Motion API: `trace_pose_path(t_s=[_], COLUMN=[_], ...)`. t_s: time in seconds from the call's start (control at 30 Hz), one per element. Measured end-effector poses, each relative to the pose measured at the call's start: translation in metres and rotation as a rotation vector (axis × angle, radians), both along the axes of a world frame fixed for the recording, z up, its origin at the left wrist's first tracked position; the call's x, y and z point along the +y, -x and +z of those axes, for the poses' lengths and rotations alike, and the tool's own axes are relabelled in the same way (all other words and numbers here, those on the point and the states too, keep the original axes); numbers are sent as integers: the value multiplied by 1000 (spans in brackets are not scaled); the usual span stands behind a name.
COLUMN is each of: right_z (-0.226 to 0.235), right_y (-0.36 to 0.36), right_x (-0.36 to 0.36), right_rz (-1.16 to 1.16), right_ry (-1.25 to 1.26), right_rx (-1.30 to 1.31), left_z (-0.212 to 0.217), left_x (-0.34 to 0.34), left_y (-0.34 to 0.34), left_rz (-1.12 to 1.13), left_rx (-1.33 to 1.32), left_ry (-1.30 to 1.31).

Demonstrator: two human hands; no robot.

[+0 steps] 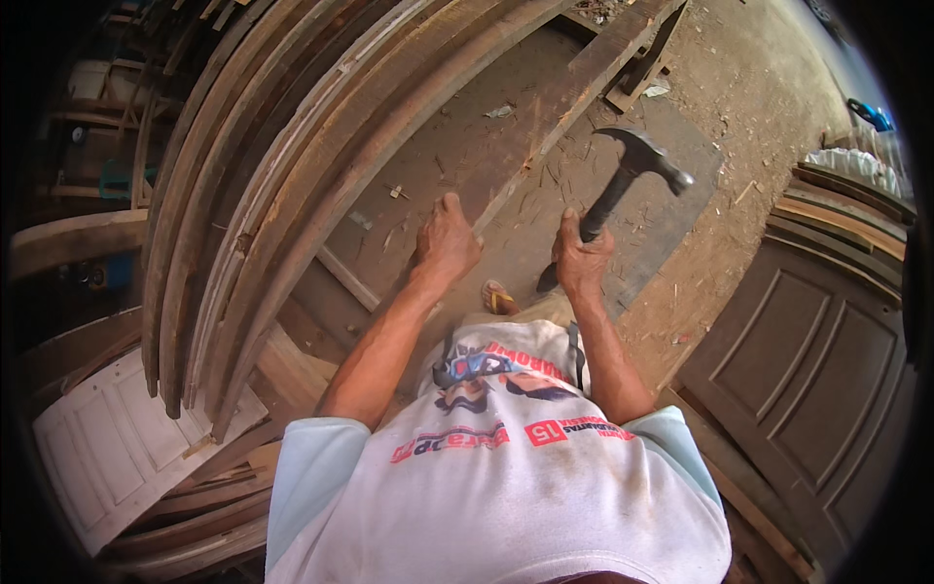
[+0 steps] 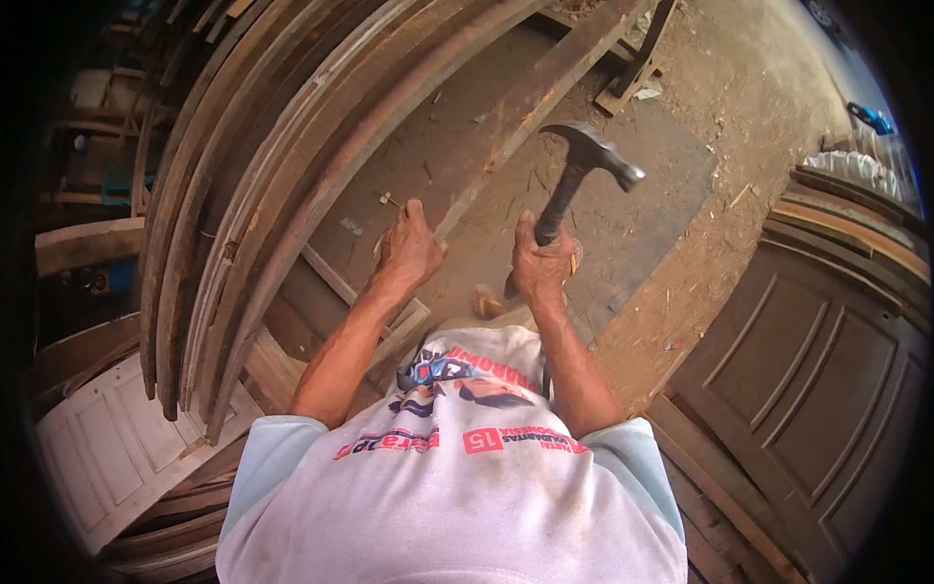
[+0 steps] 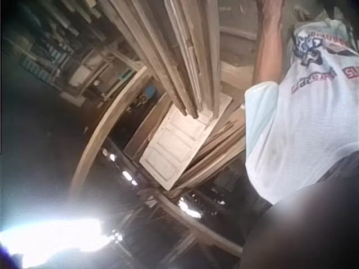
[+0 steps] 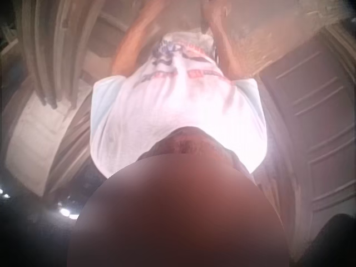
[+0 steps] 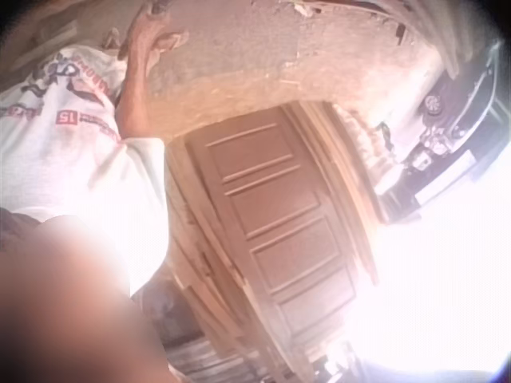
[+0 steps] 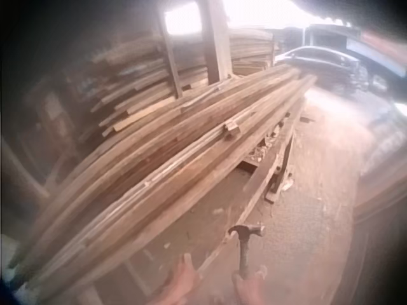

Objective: The person uses a hammer and pliers to remove nails and separate wooden planks from a large curved wooden frame. They repeatedly strike nails with the hammer, pull them out with pliers, and detach sections of the frame, placing the removed pieces aside.

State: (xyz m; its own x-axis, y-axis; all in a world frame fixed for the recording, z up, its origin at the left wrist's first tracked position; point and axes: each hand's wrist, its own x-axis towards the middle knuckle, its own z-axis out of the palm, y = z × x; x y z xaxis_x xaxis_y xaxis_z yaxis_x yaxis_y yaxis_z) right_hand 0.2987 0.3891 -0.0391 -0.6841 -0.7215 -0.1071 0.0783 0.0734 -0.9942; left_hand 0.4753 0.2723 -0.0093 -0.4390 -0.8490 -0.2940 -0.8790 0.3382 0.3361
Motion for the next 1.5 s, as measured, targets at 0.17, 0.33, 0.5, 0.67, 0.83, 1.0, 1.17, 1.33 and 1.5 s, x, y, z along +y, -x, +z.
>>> trace_pose_path(t_s=[0.17, 0.33, 0.5, 0.67, 0.83, 1.0, 1.17, 1.33, 1.5], right_z=[-13, 66, 31, -66, 29, 53, -65, 23, 60], right_y=[-21, 4, 7, -26, 4, 30, -28, -15, 13], right_x=[19, -1, -13, 36, 19, -16, 13, 8, -23], right_rz=[215, -84, -224, 178, -62, -265, 237, 115, -185], right_ry=[-389, -6, 260, -408, -87, 338, -379, -228, 265], right_rx=[-27, -122, -156, 98, -227, -122, -22, -95, -135], left_z=[7, 6, -4, 0, -10, -5, 1, 6, -1], left_x=[-12, -3, -2, -11, -3, -2, -8, -5, -6], left_y=[-2, -5, -7, -6, -11, -5, -4, -14, -10], left_rz=[38, 32, 4, 33, 35, 29, 34, 33, 39], left_rx=[-60, -51, 2, 0, 18, 0, -21, -1, -6], left_ry=[-16, -86, 1, 21, 25, 34, 1, -5, -7])
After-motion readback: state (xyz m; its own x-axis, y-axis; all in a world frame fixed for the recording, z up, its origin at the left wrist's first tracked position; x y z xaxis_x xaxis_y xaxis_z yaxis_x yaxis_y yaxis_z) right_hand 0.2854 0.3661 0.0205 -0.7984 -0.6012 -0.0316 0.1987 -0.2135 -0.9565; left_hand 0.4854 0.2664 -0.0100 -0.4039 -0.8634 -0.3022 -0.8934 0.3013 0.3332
